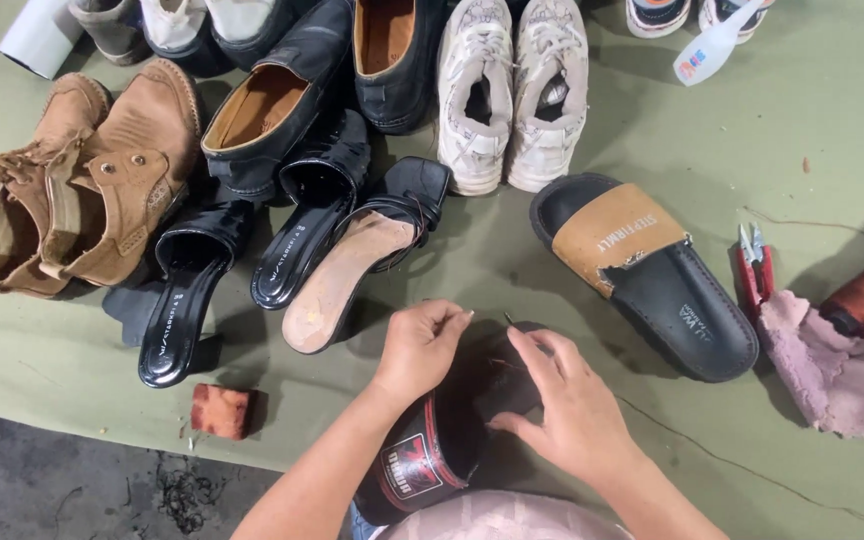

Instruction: Hand-stitching the sole of a black sandal using a stitching awl and thread on a workbench filled with various shoes.

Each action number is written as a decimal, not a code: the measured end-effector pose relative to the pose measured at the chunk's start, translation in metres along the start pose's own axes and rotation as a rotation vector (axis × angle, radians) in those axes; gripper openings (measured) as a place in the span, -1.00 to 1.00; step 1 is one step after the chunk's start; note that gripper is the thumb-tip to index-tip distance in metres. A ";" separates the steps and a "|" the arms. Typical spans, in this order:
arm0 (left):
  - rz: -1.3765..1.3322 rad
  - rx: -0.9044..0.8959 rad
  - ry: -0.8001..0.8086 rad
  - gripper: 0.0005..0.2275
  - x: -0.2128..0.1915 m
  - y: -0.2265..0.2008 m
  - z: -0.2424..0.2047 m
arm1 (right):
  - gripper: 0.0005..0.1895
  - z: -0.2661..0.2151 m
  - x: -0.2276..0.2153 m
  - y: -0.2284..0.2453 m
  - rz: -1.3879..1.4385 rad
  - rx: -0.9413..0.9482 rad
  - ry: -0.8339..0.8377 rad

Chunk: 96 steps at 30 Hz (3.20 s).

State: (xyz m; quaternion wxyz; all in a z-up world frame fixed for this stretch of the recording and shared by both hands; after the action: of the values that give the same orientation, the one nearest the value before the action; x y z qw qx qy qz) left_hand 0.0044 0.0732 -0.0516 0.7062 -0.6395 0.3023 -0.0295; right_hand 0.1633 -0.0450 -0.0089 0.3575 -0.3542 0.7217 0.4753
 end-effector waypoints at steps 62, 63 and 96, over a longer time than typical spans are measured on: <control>-0.133 -0.110 0.234 -0.78 0.033 0.001 0.027 | -0.63 -0.002 -0.013 -0.078 0.175 0.229 -0.202; -0.134 -0.105 0.234 -0.78 0.033 0.001 0.028 | -0.63 -0.007 -0.009 -0.080 0.173 0.228 -0.206; -0.145 -0.073 0.357 -0.72 0.009 0.007 -0.008 | -0.40 -0.069 -0.001 -0.046 0.147 0.485 0.159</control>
State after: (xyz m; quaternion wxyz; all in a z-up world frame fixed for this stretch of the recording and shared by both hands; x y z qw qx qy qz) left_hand 0.0055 0.0637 -0.0614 0.6136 -0.6695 0.3767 -0.1825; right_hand 0.1903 -0.1231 -0.0081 0.3386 -0.2414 0.8640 0.2839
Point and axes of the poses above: each hand's wrist, its own z-axis towards the middle knuckle, its own x-axis out of the palm, y = z × x, the point moved 7 cm from there along z, towards the middle knuckle, and after that the axes turned 12 degrees about x, right-handed, at the moved point
